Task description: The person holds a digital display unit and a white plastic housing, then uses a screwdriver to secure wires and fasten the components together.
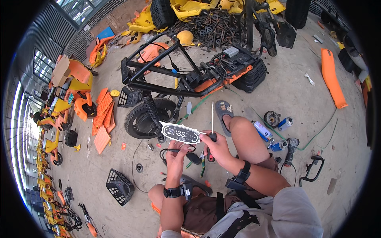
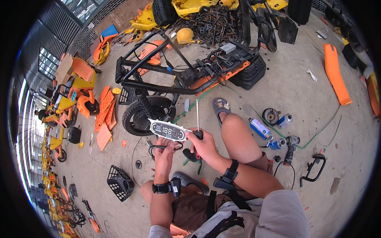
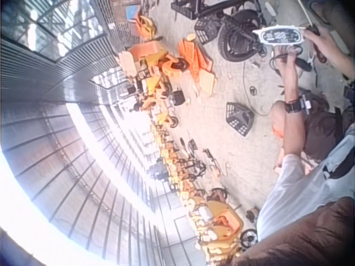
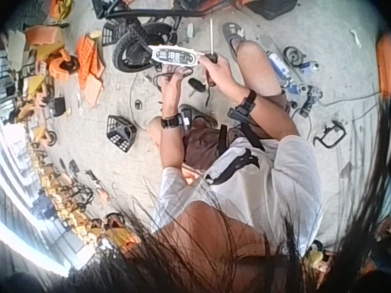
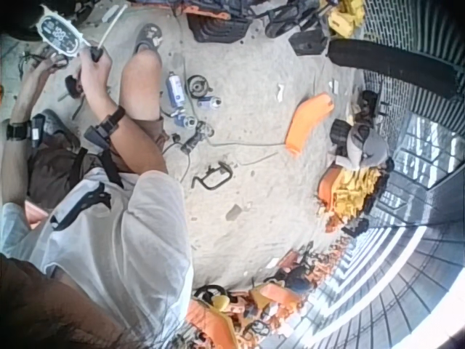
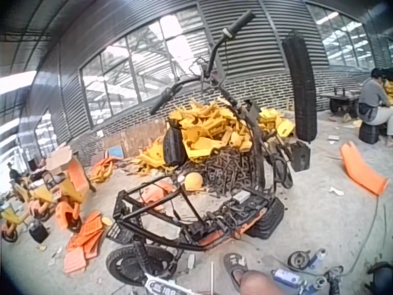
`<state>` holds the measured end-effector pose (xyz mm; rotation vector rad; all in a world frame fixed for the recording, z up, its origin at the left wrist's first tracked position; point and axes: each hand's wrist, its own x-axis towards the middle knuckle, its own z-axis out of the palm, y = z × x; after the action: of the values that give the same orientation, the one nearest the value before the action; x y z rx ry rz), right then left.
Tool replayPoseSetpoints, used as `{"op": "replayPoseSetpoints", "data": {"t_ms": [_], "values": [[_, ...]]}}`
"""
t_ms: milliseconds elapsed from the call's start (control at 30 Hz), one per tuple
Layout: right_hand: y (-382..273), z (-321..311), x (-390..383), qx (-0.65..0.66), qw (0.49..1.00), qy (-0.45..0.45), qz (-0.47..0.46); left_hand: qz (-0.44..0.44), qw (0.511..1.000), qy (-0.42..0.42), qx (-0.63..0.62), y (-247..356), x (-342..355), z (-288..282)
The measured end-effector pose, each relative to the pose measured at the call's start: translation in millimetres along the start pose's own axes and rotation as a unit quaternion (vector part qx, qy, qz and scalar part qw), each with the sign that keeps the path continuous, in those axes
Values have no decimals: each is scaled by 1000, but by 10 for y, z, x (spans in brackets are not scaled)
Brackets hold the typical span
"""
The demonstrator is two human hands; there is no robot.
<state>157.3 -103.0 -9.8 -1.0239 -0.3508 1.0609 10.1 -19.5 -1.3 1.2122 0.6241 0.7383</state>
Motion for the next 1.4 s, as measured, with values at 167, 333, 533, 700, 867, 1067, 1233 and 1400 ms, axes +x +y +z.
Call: {"op": "replayPoseSetpoints", "data": {"t_ms": [167, 333, 533, 700, 867, 1067, 1233, 1400], "values": [[-78, 11, -17, -9, 1000, 4, 24, -14, 1000, -7, -13, 20, -14, 24], [-45, -22, -4, -25, 998, -23, 48, -9, 1000, -8, -4, -16, 2, -4], [-108, 1, -23, -17, 999, -29, 27, -3, 1000, -1, 20, -102, -9, -65], [-22, -18, 12, 3, 1000, -22, 9, -27, 1000, 3, -2, -60, -3, -28], [-58, -16, -12, -16, 997, -63, 31, -3, 998, 26, 57, -65, -15, -20], [-78, -9, -11, -26, 997, -67, 32, -11, 995, 38, 90, 11, -19, -22], [-60, -73, 43, 46, 994, -35, 91, 1, 997, 23, 78, -1, -44, -23], [-74, -100, 76, 170, 976, -9, 139, -32, 999, 32, -13, 48, -49, -14]]}}
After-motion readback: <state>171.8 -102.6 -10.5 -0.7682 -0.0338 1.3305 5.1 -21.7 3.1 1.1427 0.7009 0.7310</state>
